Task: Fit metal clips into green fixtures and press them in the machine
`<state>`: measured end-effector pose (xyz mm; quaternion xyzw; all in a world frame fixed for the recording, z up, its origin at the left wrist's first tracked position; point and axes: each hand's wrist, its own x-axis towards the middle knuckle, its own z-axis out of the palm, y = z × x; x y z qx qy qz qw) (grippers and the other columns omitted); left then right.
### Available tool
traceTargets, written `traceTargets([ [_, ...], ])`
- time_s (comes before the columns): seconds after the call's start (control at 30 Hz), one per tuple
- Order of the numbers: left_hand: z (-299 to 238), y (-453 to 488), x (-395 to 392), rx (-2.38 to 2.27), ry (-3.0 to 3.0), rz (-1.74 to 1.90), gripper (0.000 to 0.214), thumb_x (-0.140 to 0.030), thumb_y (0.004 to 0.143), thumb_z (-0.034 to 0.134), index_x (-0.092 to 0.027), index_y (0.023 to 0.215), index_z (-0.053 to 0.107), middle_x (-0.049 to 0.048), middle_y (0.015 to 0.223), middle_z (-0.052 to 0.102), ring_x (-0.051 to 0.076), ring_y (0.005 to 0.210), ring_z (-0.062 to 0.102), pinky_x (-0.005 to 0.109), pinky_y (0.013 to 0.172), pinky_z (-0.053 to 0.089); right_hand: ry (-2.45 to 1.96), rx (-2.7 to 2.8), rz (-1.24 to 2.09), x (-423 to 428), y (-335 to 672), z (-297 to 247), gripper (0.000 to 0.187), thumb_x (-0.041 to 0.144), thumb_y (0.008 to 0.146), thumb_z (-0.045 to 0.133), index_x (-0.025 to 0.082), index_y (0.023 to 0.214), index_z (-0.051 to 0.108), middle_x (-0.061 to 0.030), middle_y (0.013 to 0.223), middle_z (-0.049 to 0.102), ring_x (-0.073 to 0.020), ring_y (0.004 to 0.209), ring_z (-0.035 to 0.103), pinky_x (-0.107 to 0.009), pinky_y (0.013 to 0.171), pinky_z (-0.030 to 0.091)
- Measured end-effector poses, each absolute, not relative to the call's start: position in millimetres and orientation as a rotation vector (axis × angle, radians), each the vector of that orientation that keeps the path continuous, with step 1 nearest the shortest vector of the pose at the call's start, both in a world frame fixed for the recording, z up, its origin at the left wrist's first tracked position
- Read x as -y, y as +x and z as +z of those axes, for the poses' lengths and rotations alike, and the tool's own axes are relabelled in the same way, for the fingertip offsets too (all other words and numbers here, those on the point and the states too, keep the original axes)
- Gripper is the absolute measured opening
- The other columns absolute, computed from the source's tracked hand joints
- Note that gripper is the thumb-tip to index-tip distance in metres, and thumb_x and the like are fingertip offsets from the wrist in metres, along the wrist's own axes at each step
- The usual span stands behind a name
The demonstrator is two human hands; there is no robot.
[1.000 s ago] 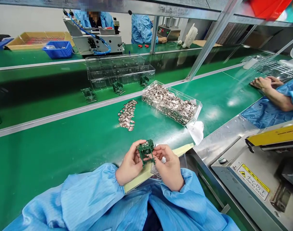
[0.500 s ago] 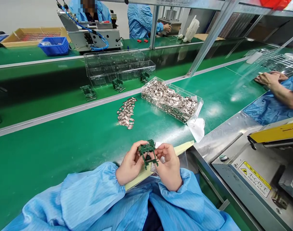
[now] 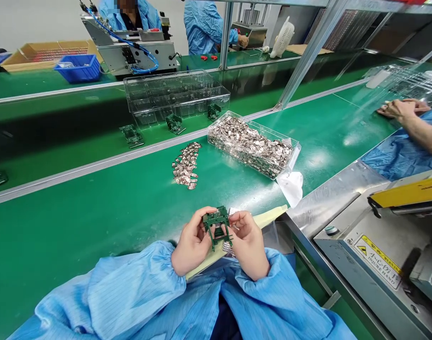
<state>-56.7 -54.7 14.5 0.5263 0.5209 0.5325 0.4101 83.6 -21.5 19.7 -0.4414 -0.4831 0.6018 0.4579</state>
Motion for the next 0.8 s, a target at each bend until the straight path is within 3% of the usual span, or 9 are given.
traceTargets([
  [0.43,23.0,-46.5,62.3,-1.324,1.315,1.322,0.032,-0.029,0.085,0.062,-0.021,0.116,0.054,0.0046,0.092,0.067,0.016,0.077,0.064,0.024,0.066,0.053,-1.011,1.081,1.553,30.6,86.9,29.1,0.040,0.033,0.067,0.080,0.023,0.070,0.041,0.0063,0.062,0.046,-0.0109,0.054,0.040,-0.022,0.051,0.037],
  [0.6,25.7,-35.2,64.6,-1.254,1.377,1.274,0.032,-0.029,0.087,0.061,-0.020,0.117,0.054,0.0047,0.092,0.066,0.015,0.075,0.064,0.024,0.065,0.053,-1.006,1.087,1.478,38.3,107.7,26.9,0.035,0.036,0.069,0.080,0.022,0.072,0.048,0.0040,0.066,0.051,-0.0117,0.057,0.047,-0.022,0.053,0.042],
  [0.8,22.5,-23.4,44.8,-1.103,1.208,1.222,0.041,-0.036,0.087,0.064,-0.020,0.121,0.050,0.0075,0.108,0.063,0.018,0.091,0.063,0.028,0.074,0.057,-1.216,1.116,1.338,52.6,162.0,0.2,0.032,0.051,0.082,0.070,0.020,0.085,0.062,-0.0014,0.075,0.062,-0.0152,0.067,0.058,-0.026,0.061,0.052],
])
